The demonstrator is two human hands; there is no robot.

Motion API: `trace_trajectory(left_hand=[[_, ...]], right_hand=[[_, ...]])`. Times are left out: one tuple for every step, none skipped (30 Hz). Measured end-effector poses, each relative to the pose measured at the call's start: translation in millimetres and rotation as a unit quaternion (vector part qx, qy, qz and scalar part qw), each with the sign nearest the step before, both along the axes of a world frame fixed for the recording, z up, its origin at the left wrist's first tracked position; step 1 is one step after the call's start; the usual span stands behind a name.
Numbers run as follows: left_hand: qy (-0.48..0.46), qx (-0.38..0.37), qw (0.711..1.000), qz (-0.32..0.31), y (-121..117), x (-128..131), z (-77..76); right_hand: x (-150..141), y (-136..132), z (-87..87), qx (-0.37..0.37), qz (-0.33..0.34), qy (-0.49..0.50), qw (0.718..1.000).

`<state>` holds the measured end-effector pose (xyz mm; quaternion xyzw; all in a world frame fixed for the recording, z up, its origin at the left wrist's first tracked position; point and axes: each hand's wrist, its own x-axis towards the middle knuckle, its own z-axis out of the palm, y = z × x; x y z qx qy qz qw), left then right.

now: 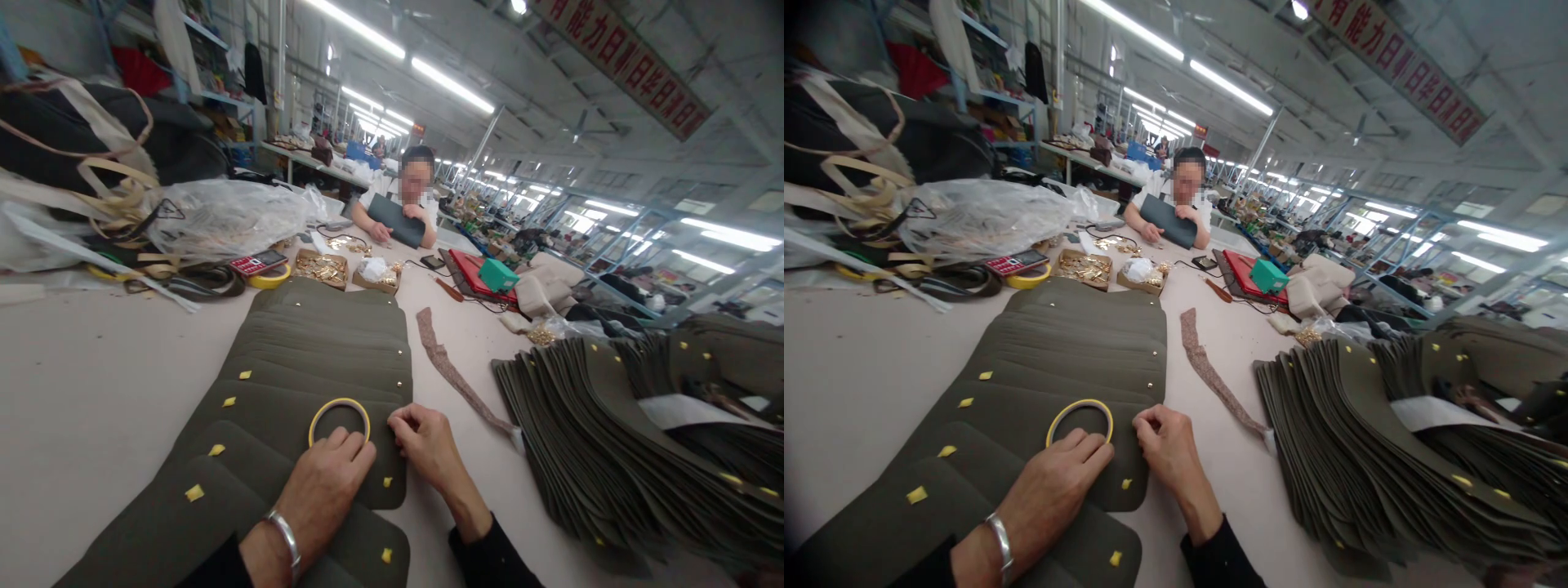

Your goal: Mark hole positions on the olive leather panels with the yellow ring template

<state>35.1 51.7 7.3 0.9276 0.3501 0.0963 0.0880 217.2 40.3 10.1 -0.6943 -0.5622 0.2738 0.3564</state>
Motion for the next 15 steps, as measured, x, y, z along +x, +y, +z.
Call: trace_trajectory(left_hand=[[-0.001,-0.006,1.0,-0.002,0.0,-0.4,-0.6],[-0.001,-0.012,1.0,-0.004,0.1,-0.8,-1.3],[-0.002,-0.016,1.0,-0.006,0.2,-1.2,-1.9],[-0.003,-0.019,1.0,-0.007,0.4,-1.5,-2.4],[-0.004,-0.021,1.0,-0.007,0.4,-1.8,-2.6],[-0.004,-0.022,1.0,-0.007,0.4,-2.0,-2.5],[-0.005,-0.023,1.0,-0.007,0.3,-2.2,-2.2],[-0.005,-0.023,1.0,-0.006,0.1,-2.4,-1.8],[-0.004,-0.023,1.0,-0.004,-0.2,-2.7,-1.3],[-0.001,-0.023,1.0,-0.002,-0.5,-3.1,-0.8],[0.001,-0.022,1.0,0.001,-0.9,-3.6,-0.4],[0.003,-0.02,1.0,0.006,-1.3,-4.2,0.0],[0.004,-0.018,1.0,0.011,-1.7,-4.8,0.4],[0.003,-0.016,1.0,0.015,-2.0,-5.3,0.9],[0.001,-0.015,1.0,0.016,-2.1,-5.8,1.4]], right_hand=[[-1.4,1.0,0.5,0.012,0.01,-0.038,0.999],[-2.7,2.1,0.9,0.023,0.018,-0.071,0.997],[-3.7,3.3,1.0,0.032,0.024,-0.098,0.994],[-4.6,4.5,0.9,0.036,0.028,-0.119,0.992],[-5.3,5.8,0.6,0.036,0.031,-0.134,0.99],[-5.7,6.9,0.1,0.034,0.034,-0.147,0.988],[-5.7,7.9,-0.3,0.032,0.036,-0.155,0.987],[-5.2,8.5,-0.7,0.028,0.034,-0.159,0.986],[-4.1,8.6,-0.8,0.023,0.031,-0.157,0.987],[-2.3,7.9,-0.7,0.018,0.026,-0.149,0.988],[0.0,6.5,-0.1,0.016,0.02,-0.137,0.99],[2.7,4.4,0.9,0.02,0.013,-0.124,0.992],[5.4,1.6,2.1,0.035,0.009,-0.119,0.992],[7.9,-1.5,3.6,0.06,0.013,-0.125,0.99],[10.0,-4.6,5.1,0.091,0.027,-0.142,0.985]])
